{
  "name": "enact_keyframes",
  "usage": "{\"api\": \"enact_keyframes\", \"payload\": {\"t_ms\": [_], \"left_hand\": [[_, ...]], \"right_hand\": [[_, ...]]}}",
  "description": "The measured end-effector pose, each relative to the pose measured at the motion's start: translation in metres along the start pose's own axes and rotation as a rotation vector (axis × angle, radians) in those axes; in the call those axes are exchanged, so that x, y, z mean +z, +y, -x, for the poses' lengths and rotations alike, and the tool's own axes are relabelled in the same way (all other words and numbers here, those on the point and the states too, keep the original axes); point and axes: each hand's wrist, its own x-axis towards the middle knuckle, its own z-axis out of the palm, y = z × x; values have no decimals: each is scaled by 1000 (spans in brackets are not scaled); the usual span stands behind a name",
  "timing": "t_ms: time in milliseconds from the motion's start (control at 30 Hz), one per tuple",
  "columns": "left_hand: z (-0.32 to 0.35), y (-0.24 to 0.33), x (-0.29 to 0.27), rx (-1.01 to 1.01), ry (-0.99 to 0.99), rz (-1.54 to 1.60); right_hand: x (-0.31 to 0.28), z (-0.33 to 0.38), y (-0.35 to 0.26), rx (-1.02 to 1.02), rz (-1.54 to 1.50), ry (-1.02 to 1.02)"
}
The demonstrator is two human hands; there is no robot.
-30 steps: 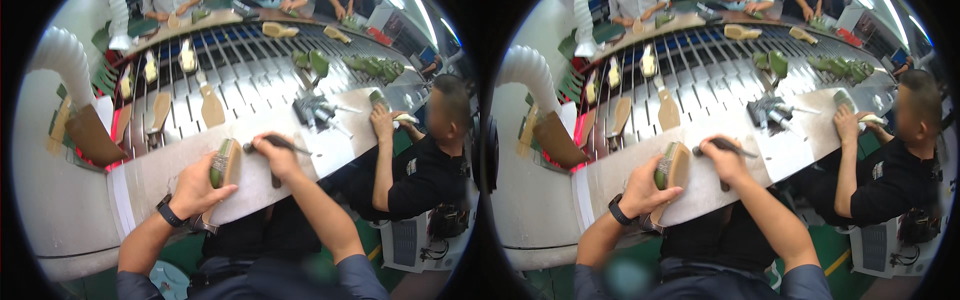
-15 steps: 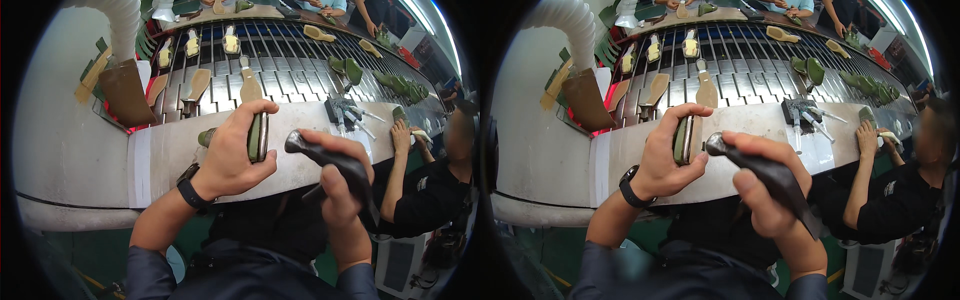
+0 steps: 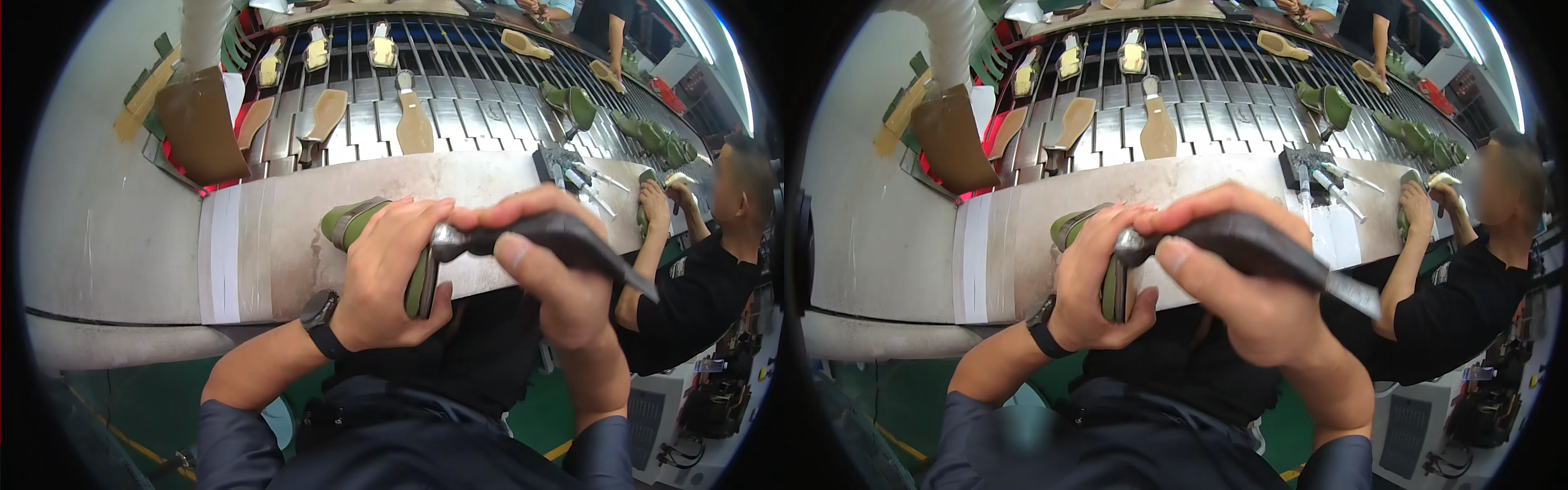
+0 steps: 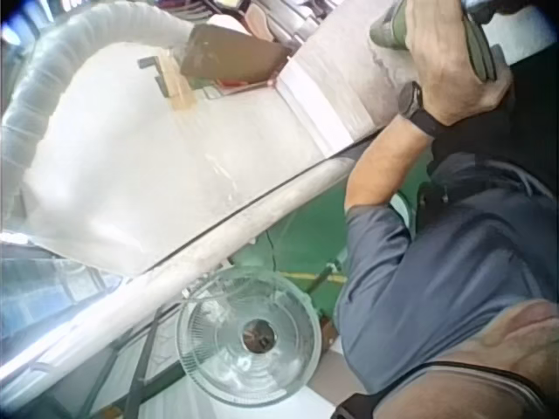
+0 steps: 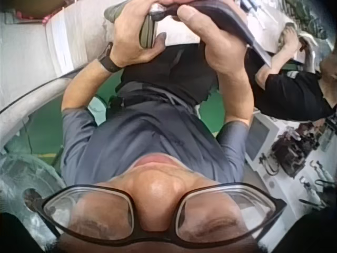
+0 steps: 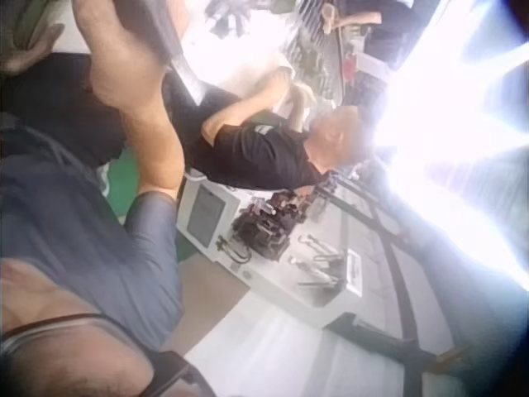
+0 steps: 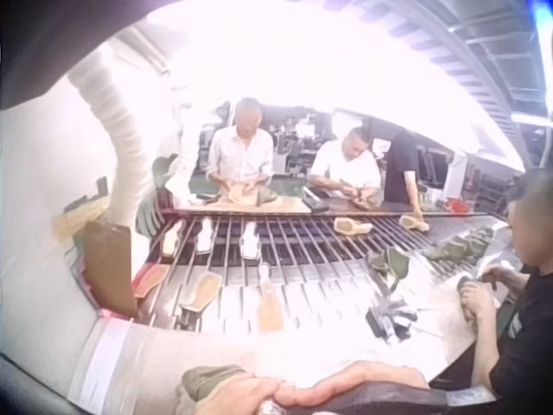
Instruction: The person assembles heeled shoes by taking shoe lasts and soles from a conveyor belt, attaching and pressing the soles onto the shoe uppers by hand, and tapping along the edges with a hammer.
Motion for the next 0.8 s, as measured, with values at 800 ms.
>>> {"api": "enact_keyframes", "payload": {"t_ms": [800], "left_hand": [[126, -20, 24, -81, -22, -480]], "right_hand": [[29, 83, 144, 293, -426, 284]]}}
